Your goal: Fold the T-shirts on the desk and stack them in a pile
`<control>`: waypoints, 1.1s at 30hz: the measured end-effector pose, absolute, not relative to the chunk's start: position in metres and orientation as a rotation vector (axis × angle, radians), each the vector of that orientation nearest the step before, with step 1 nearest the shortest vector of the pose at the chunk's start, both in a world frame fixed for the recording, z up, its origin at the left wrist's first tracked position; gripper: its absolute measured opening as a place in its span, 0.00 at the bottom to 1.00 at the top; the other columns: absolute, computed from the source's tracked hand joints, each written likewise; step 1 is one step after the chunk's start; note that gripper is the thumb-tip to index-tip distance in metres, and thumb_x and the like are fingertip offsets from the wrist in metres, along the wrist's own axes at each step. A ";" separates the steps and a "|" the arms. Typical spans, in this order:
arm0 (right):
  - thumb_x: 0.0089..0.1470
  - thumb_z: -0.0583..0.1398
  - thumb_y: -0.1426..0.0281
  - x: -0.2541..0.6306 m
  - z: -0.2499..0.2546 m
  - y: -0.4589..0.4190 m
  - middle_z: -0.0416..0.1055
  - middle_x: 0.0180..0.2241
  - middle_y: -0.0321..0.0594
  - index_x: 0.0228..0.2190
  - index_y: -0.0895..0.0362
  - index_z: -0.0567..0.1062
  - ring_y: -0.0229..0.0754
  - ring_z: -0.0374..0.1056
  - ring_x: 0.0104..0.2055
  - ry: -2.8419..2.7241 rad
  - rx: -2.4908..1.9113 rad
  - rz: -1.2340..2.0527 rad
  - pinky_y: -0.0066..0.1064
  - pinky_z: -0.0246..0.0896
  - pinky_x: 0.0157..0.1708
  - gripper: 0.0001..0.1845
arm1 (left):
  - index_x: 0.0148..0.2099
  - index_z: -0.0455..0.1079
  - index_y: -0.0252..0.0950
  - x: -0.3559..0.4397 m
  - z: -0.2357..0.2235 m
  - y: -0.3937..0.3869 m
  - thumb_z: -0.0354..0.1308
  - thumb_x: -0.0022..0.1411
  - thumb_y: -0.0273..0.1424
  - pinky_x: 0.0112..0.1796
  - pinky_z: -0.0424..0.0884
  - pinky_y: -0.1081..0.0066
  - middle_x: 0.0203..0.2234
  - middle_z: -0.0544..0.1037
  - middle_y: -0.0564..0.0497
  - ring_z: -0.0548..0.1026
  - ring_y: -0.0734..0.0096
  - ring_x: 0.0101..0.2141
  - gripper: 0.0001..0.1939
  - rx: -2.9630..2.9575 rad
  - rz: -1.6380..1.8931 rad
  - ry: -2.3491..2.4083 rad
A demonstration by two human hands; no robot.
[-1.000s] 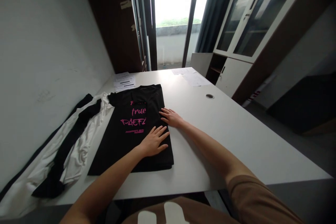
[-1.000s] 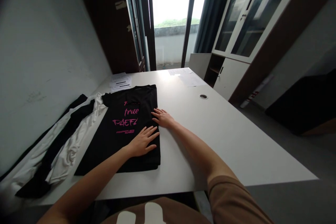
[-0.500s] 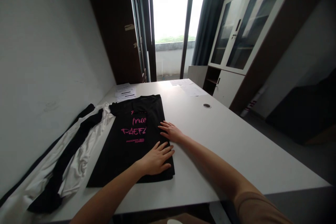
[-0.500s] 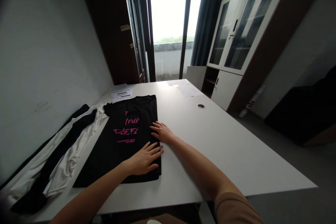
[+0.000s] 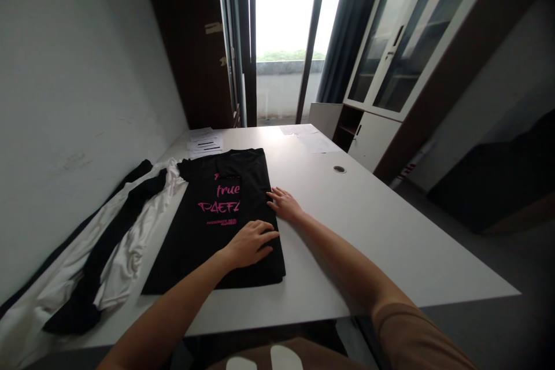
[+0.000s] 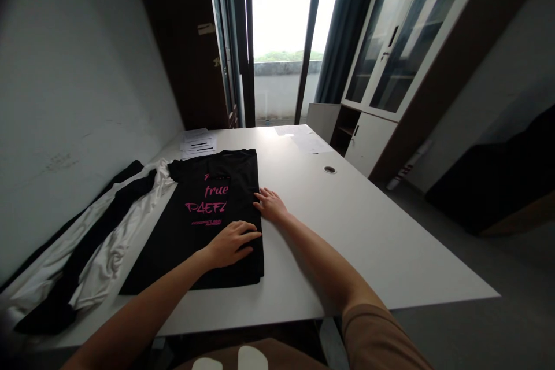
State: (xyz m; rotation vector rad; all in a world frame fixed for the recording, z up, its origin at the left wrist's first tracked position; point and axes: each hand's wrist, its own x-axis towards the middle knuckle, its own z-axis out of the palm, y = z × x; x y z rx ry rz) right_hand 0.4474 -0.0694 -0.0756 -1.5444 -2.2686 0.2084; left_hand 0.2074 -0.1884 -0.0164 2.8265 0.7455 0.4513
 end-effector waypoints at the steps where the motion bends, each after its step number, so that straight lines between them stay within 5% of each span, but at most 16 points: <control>1: 0.67 0.55 0.53 0.448 -0.076 -0.070 0.55 0.69 0.42 0.65 0.48 0.67 0.55 0.48 0.73 -2.259 -1.532 0.202 0.53 0.47 0.70 0.29 | 0.67 0.65 0.44 0.203 -0.020 -0.181 0.56 0.70 0.36 0.62 0.63 0.55 0.61 0.69 0.46 0.67 0.58 0.60 0.24 2.812 0.499 0.838; 8: 0.67 0.56 0.55 0.448 -0.072 -0.082 0.60 0.67 0.44 0.65 0.50 0.68 0.53 0.54 0.70 -2.288 -1.222 0.213 0.51 0.52 0.69 0.29 | 0.74 0.54 0.44 0.163 -0.059 -0.125 0.48 0.74 0.48 0.67 0.46 0.44 0.73 0.52 0.46 0.49 0.51 0.71 0.32 2.685 0.234 1.300; 14: 0.67 0.55 0.51 0.442 -0.070 -0.088 0.57 0.69 0.40 0.67 0.48 0.65 0.50 0.52 0.71 -2.422 -1.157 0.285 0.48 0.47 0.71 0.31 | 0.75 0.50 0.46 0.153 -0.068 -0.114 0.43 0.74 0.50 0.68 0.44 0.44 0.74 0.46 0.50 0.45 0.51 0.72 0.33 2.628 0.204 1.415; 33: 0.71 0.46 0.50 0.435 -0.068 -0.092 0.47 0.72 0.38 0.69 0.46 0.59 0.50 0.42 0.74 -2.479 -1.442 0.247 0.51 0.38 0.72 0.32 | 0.75 0.52 0.44 0.151 -0.067 -0.109 0.45 0.73 0.50 0.67 0.45 0.42 0.73 0.49 0.46 0.46 0.49 0.72 0.34 2.590 0.212 1.504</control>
